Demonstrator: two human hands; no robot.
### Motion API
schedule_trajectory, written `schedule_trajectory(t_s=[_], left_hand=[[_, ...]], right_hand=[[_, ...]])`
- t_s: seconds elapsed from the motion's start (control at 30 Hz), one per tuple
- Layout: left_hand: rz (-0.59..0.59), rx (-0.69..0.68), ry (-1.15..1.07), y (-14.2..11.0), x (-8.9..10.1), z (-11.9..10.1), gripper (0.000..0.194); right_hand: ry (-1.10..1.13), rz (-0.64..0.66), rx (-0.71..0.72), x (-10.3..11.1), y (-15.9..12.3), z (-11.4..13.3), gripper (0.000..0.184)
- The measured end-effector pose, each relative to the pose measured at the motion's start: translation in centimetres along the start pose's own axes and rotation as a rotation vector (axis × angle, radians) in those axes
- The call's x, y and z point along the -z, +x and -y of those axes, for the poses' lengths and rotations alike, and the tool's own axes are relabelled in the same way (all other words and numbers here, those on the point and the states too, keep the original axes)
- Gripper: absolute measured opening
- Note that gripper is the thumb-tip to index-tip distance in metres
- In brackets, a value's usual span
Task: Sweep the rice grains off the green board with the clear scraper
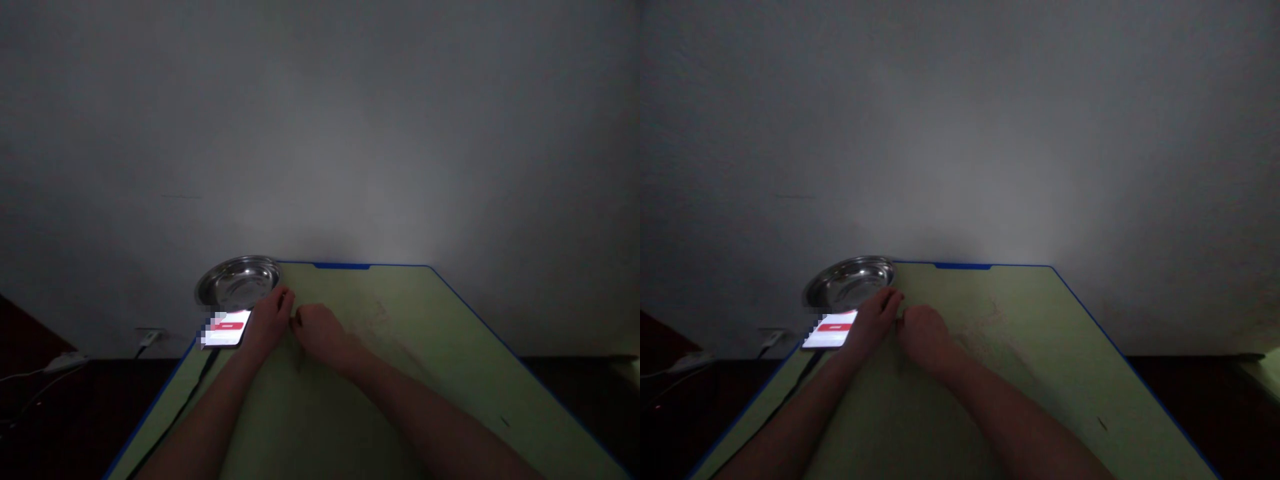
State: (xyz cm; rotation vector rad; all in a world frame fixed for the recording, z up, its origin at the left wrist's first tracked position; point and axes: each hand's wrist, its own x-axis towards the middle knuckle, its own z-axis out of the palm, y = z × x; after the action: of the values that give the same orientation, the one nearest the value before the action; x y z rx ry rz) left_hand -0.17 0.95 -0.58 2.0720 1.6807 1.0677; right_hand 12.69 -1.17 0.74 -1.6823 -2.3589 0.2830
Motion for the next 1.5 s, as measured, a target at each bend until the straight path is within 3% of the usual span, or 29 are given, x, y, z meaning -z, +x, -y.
schedule_trajectory(t_s=[0.1, 0.43, 0.63, 0.8, 0.93, 1.03, 1.17, 1.3, 1.5], left_hand=[[0.004, 0.002, -0.008, 0.1, 0.0, 0.0, 0.027], [0.045, -0.012, -0.01, -0.1, 0.0, -0.5, 0.029], [0.081, 0.024, -0.018, -0.1, 0.2, -0.9, 0.026], [0.137, 0.035, -0.024, -0.2, 0.1, -0.7, 0.028], [0.195, 0.045, -0.01, -0.4, -0.1, -0.4, 0.033], [0.214, 0.053, 0.003, -0.4, -0.2, -0.2, 0.034], [0.226, 0.068, 0.018, -0.2, -0.2, -0.1, 0.036], [0.241, 0.063, 0.011, -0.1, -0.2, -0.1, 0.037], [0.238, 0.062, 0.036, -0.2, -0.3, -0.1, 0.037]], right_hand=[[-0.028, 0.003, -0.028, -0.1, -0.4, -0.8, 0.024], [-0.159, -0.022, -0.282, 2.5, -2.3, -11.1, 0.025], [-0.183, -0.046, -0.297, 4.2, -3.3, -13.8, 0.023], [-0.267, -0.088, -0.178, 8.3, -0.6, -15.1, 0.032], [-0.413, -0.112, -0.154, 10.2, 3.3, -16.1, 0.026], [-0.481, -0.069, -0.096, 9.2, 5.4, -16.3, 0.029], [-0.521, 0.011, 0.002, 6.4, 6.0, -15.9, 0.03], [-0.535, 0.084, 0.096, 4.7, 4.9, -15.7, 0.029], [-0.531, 0.133, 0.197, 4.7, 1.8, -15.8, 0.028]])
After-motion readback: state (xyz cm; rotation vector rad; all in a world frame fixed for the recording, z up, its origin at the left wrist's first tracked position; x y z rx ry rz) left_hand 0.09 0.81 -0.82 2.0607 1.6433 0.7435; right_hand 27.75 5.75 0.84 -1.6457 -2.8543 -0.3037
